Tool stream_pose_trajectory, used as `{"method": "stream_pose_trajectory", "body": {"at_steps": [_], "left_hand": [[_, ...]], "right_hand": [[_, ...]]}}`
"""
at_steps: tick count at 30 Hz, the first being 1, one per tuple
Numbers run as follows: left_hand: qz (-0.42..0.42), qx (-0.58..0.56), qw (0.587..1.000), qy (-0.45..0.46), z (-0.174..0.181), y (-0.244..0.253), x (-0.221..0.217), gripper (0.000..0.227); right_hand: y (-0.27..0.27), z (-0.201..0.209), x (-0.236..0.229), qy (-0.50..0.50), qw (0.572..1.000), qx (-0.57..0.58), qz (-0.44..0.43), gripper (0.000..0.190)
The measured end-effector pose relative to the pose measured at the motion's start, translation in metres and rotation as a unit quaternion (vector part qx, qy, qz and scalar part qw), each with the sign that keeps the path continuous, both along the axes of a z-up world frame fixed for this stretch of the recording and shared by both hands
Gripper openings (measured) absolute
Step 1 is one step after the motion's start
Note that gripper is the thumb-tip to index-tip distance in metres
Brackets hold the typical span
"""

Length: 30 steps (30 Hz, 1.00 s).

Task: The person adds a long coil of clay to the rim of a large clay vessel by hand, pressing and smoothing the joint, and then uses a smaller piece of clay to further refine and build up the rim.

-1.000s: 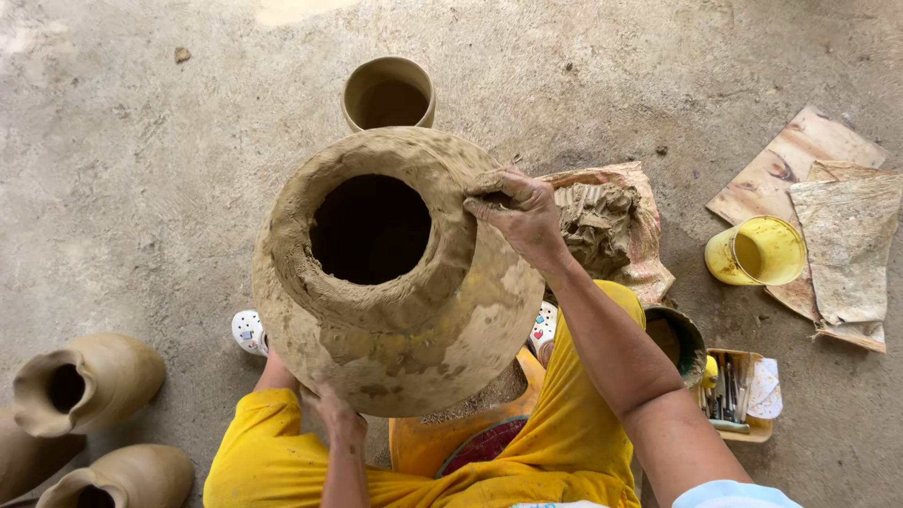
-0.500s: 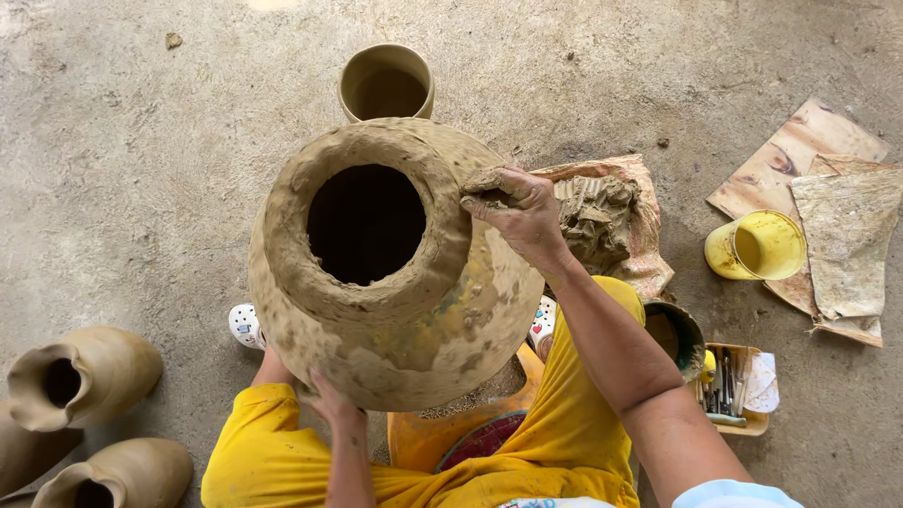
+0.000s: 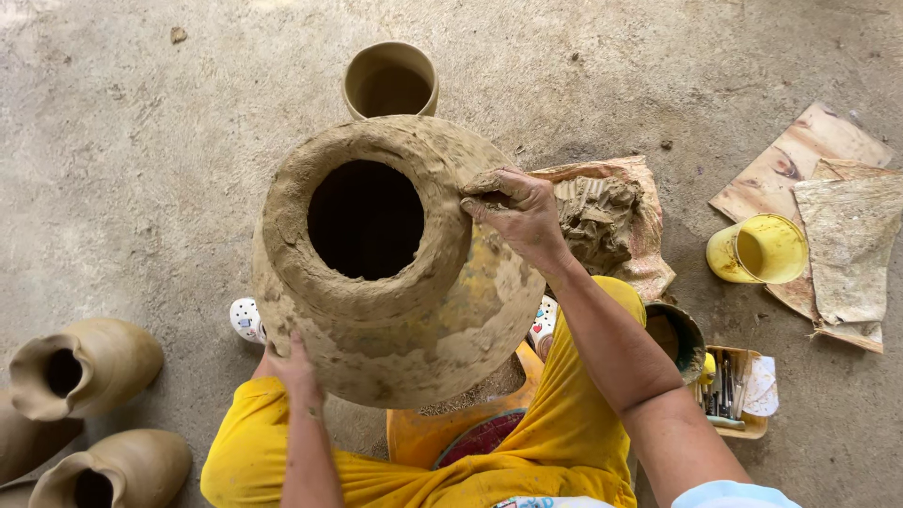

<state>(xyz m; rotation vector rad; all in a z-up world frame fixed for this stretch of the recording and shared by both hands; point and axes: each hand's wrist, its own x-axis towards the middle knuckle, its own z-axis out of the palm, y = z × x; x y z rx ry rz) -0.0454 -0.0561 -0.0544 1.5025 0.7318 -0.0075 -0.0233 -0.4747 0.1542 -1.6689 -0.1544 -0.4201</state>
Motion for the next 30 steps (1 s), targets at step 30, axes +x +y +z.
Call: {"method": "stream_pose_trajectory", "body": {"at_steps": [30], "left_hand": [[-0.125, -0.354, 0.883, 0.283, 0.045, -0.136, -0.172, 0.066]], "right_hand": [[0.003, 0.006, -0.020, 0.057, 0.996, 0.063, 0.021, 0.022]]}}
